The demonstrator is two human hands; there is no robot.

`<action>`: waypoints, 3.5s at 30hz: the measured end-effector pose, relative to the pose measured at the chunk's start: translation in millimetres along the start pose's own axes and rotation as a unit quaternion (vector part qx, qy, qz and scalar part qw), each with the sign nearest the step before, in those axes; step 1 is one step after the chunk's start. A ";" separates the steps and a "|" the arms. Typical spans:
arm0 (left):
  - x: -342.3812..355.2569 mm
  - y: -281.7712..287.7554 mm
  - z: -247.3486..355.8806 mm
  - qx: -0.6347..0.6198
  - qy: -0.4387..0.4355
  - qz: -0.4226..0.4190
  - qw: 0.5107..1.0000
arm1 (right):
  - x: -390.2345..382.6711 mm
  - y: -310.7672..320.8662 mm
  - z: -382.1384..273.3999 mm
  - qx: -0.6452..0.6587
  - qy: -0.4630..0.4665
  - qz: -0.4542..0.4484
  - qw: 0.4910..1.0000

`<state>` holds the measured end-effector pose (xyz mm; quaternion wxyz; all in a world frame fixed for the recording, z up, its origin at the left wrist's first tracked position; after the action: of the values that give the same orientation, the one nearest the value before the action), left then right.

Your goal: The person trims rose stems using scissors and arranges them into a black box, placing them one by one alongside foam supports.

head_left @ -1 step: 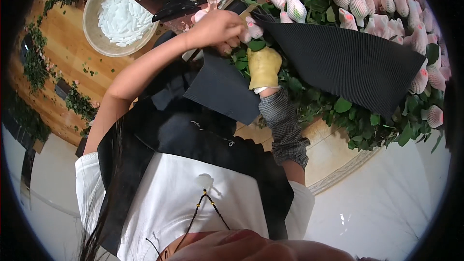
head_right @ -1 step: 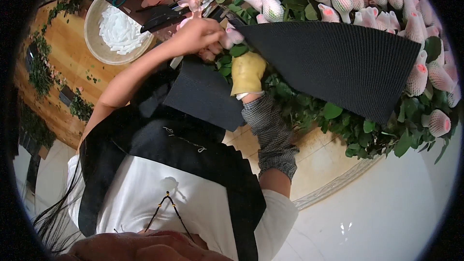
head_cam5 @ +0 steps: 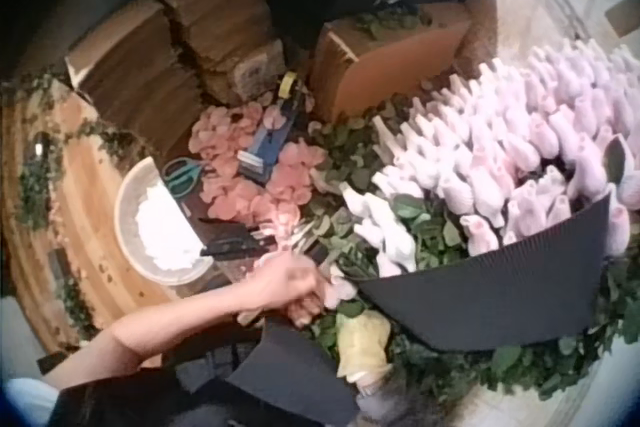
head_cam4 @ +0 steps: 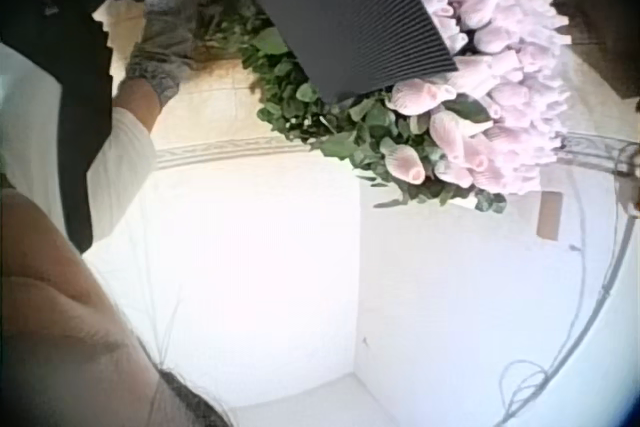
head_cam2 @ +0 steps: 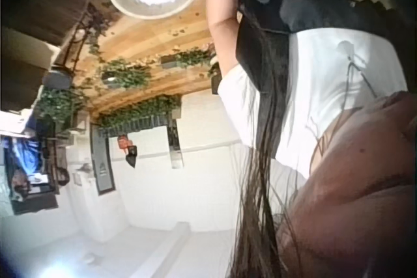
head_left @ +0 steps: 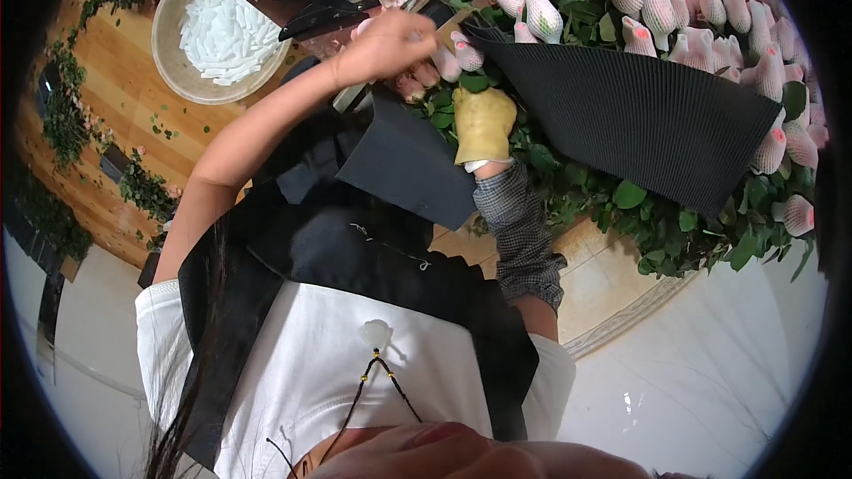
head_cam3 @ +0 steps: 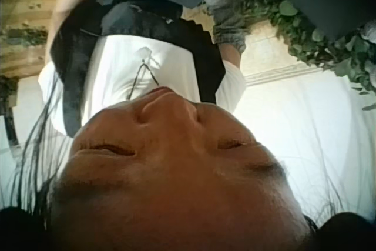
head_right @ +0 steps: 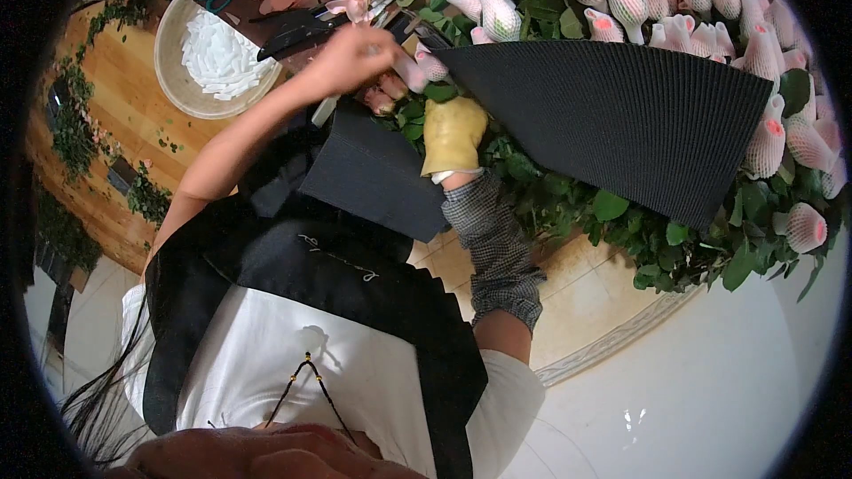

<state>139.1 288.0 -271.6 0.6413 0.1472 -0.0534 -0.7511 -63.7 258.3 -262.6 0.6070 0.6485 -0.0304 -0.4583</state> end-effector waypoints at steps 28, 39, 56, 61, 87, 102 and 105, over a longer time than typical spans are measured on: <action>28.4 -22.4 33.5 0.245 0.023 -0.008 0.969 | -17.0 6.4 24.3 -0.130 -0.079 0.045 0.987; 10.8 -16.9 43.1 0.255 -0.129 0.014 0.958 | -18.6 -14.2 49.6 0.326 -0.119 0.135 0.928; -54.4 52.3 19.0 0.023 0.023 0.027 0.999 | -0.3 36.8 35.2 0.776 0.028 0.206 0.596; -2.7 5.8 43.8 0.086 0.016 -0.046 0.995 | -4.0 44.4 33.2 0.457 -0.009 0.142 0.878; -79.0 58.8 -5.7 -0.012 0.161 0.047 0.986 | -13.7 37.8 34.2 0.397 0.004 -0.154 0.905; 11.2 -20.2 30.1 0.080 0.026 0.048 0.995 | -30.0 44.1 28.0 0.156 0.137 0.086 0.975; 18.0 -28.7 26.1 0.052 0.076 0.051 0.994 | -33.8 49.9 22.9 0.145 0.150 0.049 0.977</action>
<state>101.9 272.6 -257.3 0.6722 0.2342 -0.0507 -0.7005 -71.9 248.0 -199.5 0.5258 0.7888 -0.0370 -0.3162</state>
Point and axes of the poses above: each hand's wrist, its own x-axis towards the middle knuckle, its own y-axis out of the back of the hand, z = x × y, the point moved 5 cm from there along x, towards the middle knuckle, and after that the axes turned 14 degrees about -z, right-handed, at the moved point
